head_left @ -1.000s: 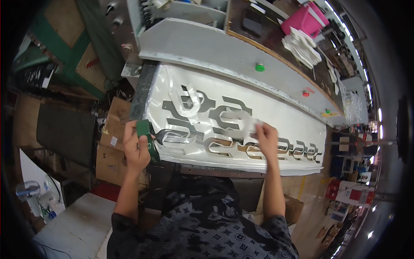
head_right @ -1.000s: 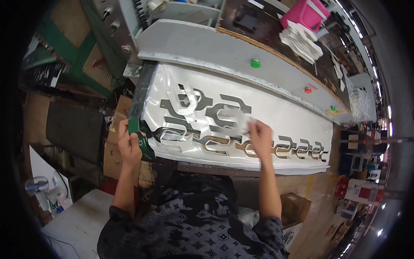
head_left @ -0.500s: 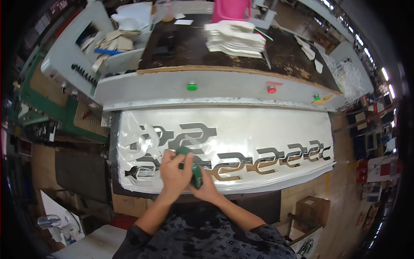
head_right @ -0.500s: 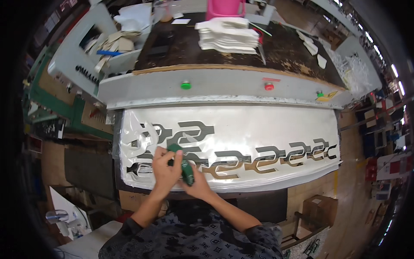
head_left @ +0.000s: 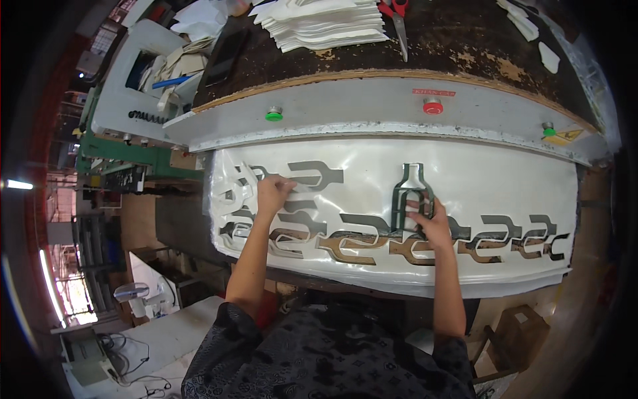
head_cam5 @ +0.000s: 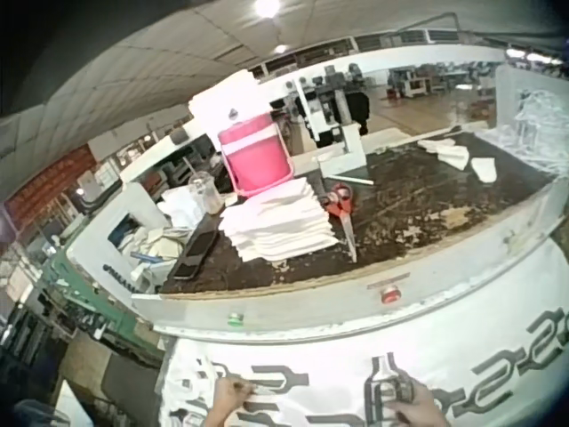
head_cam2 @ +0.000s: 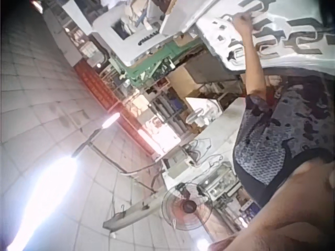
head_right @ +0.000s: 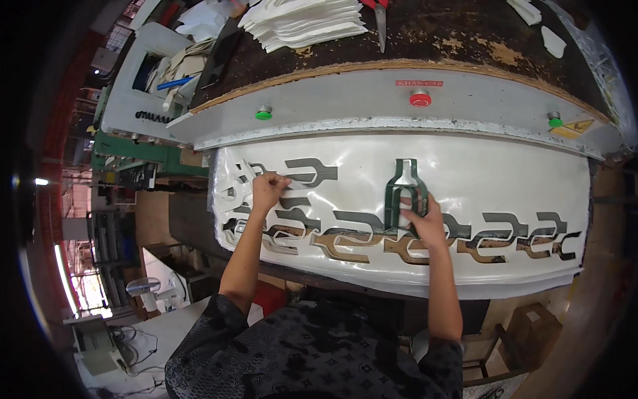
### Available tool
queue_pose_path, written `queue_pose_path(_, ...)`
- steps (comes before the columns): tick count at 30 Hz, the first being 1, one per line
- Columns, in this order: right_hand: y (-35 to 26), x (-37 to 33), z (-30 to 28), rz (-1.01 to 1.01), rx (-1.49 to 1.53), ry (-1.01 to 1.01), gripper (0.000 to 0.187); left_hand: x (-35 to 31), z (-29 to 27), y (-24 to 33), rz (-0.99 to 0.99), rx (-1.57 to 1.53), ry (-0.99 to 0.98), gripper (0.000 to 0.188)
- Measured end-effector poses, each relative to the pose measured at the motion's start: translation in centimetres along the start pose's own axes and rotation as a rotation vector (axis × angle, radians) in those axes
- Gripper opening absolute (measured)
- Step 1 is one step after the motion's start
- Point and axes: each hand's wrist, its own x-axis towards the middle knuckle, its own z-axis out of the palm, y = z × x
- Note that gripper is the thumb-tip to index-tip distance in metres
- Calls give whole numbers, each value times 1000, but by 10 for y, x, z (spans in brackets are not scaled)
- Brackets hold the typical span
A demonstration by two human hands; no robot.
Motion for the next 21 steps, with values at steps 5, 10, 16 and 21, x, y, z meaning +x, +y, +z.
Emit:
queue_pose_path(5, -25, 38, -25, 126, -111, -105, 64, 4, 8, -7, -123, -185, 30, 16)
queue_pose_path(10, -73, 19, 18, -616, -1104, 459, 54, -3, 11, -21, -255, -654, 30, 20)
queue_pose_path(16, -9, 38, 159, -748, -720, -260, 49, 11, 11, 22, -151, -764, 5, 26)
queue_pose_path(21, 20, 72, 196, -742, -1013, -334, 66, 8, 15, 16, -83, -600, 132, 25)
